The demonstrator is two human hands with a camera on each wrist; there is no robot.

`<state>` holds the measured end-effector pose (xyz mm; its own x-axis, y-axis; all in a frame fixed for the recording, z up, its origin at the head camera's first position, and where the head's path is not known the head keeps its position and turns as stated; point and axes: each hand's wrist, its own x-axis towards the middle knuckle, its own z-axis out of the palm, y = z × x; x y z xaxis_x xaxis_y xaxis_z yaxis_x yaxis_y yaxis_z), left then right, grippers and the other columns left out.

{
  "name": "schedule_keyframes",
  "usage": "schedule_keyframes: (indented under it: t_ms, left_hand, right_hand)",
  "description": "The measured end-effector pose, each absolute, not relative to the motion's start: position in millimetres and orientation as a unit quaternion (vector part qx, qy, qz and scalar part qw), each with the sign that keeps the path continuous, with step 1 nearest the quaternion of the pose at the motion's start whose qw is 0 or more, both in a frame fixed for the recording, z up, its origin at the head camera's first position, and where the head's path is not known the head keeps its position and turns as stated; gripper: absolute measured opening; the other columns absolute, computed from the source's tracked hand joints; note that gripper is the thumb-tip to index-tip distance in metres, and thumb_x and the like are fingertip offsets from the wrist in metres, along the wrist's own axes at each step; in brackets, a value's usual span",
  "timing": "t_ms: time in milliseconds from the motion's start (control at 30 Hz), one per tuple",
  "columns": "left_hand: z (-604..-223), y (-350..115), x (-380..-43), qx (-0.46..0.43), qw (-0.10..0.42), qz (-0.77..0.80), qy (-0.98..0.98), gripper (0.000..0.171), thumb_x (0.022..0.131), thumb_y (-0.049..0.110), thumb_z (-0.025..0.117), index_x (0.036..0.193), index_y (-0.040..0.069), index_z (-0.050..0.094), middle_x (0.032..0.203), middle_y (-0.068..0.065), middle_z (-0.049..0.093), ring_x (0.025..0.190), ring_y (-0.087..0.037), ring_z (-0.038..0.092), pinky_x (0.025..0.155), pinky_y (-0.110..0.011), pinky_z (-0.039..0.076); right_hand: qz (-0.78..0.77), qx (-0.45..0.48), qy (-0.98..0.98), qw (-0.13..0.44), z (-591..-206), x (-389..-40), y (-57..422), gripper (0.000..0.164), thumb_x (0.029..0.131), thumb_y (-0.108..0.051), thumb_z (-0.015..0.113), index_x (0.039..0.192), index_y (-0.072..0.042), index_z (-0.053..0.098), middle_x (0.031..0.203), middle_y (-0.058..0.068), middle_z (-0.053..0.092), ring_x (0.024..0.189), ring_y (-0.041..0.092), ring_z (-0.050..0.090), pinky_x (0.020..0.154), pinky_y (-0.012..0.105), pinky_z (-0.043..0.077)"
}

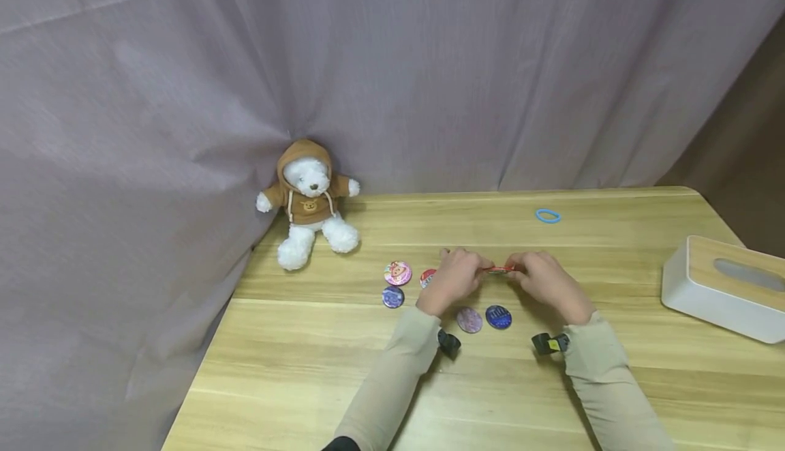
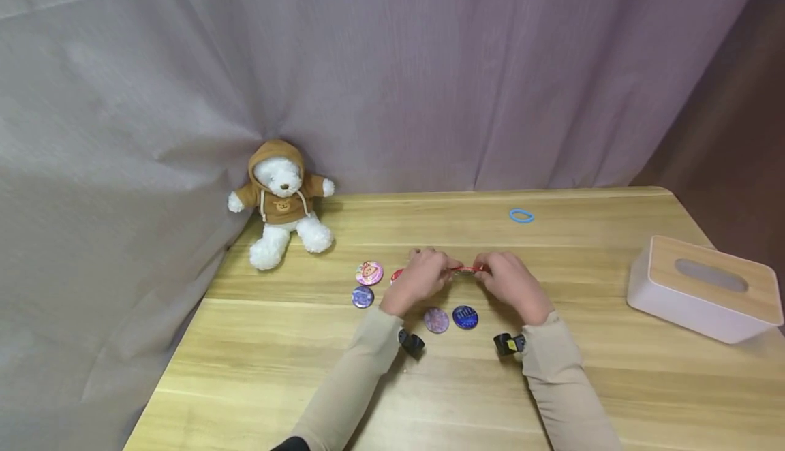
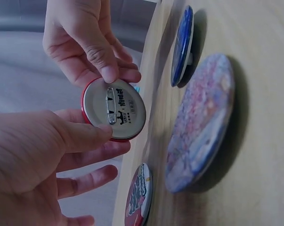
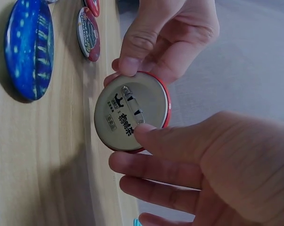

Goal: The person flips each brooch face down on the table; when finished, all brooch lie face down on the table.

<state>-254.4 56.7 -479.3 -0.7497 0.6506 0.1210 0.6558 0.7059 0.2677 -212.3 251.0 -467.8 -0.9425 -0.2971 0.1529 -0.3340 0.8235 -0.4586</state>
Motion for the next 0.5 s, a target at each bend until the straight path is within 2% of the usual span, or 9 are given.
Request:
schedule_keyframes:
  t_ms: [233, 367, 500]
  left_hand:
    - [-479.3, 56.9, -256.8, -0.361, 0.02, -0.172, -0.916, 0.026, 0.096, 0.02, 0.069, 0.119, 0.03, 0.076, 0.111, 0.01, 0.075, 0.089, -0.009, 0.061, 0.087, -0.034, 0.035]
    - [-480.3, 58.3, -257.2, -0.364, 0.017, -0.173, -0.915, 0.029, 0.094, 0.016, 0.069, 0.12, 0.029, 0.075, 0.114, 0.009, 0.074, 0.093, -0.011, 0.061, 0.091, -0.035, 0.037]
    - [-483.4, 60.3, -256.7, -0.366, 0.018, -0.169, -0.915, 0.025, 0.096, 0.017, 0.068, 0.118, 0.026, 0.076, 0.112, 0.008, 0.075, 0.096, -0.012, 0.063, 0.089, -0.034, 0.038]
  right_hand:
    - [0.256, 0.159, -0.953, 0.021, -464.0, -211.3, 252.6, 0.006, 0.086, 0.002, 0.069, 0.09, -0.002, 0.069, 0.074, 0.001, 0.065, 0.069, 0.02, 0.058, 0.069, 0.045, 0.05]
    - [0.264, 0.158, -0.952, 0.016, -463.2, -209.7, 252.4, 0.01, 0.083, 0.004, 0.068, 0.089, -0.003, 0.065, 0.069, -0.002, 0.057, 0.065, 0.017, 0.051, 0.064, 0.038, 0.045]
    - [0.273, 0.156, -0.949, 0.012, -464.7, -208.8, 252.1, 0.014, 0.082, 0.006, 0.069, 0.09, -0.003, 0.062, 0.066, -0.002, 0.052, 0.063, 0.017, 0.048, 0.062, 0.036, 0.042]
